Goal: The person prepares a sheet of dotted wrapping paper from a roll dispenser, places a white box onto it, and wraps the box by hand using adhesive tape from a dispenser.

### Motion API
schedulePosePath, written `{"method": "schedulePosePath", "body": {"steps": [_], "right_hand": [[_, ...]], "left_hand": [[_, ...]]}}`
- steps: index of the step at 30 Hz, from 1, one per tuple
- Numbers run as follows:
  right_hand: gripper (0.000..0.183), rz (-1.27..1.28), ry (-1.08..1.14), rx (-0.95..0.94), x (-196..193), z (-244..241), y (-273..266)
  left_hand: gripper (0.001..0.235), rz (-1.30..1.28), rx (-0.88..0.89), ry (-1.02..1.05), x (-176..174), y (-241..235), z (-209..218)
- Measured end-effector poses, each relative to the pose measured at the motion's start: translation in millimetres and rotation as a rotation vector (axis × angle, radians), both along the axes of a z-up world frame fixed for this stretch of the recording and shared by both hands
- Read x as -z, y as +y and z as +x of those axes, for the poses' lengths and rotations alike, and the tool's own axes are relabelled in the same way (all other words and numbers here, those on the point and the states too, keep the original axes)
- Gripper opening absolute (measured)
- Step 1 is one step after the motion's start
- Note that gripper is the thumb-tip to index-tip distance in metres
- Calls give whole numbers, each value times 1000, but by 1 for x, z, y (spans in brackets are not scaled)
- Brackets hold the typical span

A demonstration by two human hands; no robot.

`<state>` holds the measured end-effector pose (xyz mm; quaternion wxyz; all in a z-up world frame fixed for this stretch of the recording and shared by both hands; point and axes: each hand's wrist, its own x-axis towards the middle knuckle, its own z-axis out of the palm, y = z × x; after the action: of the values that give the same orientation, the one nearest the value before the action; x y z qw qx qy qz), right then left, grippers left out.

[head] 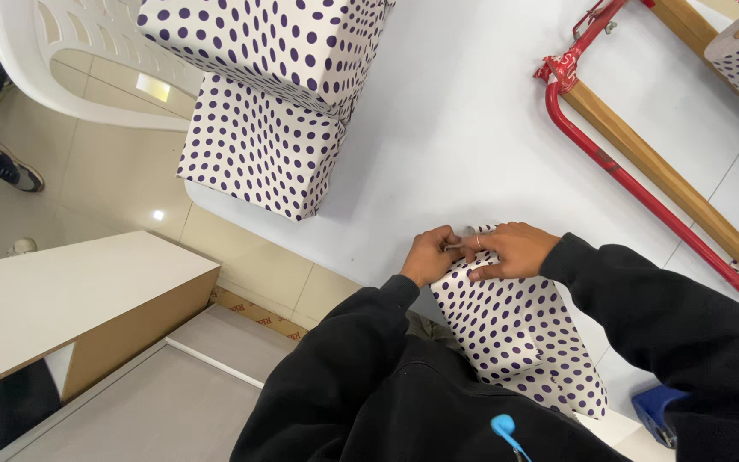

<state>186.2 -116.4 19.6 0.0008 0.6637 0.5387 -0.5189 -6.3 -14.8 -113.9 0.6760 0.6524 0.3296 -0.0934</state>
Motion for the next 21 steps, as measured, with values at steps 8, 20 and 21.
{"method": "schedulePosePath", "body": {"steps": [8, 20, 21], "right_hand": [[54, -192, 136, 99, 13, 9, 5], [46, 185, 118, 259, -3, 1, -20], [47, 289, 83, 229, 0, -1, -25]], "left_hand": [[31, -118, 215, 24, -82, 24, -5], [43, -66, 262, -106, -101, 10, -19], [46, -43, 278, -138, -97, 8, -20]]}}
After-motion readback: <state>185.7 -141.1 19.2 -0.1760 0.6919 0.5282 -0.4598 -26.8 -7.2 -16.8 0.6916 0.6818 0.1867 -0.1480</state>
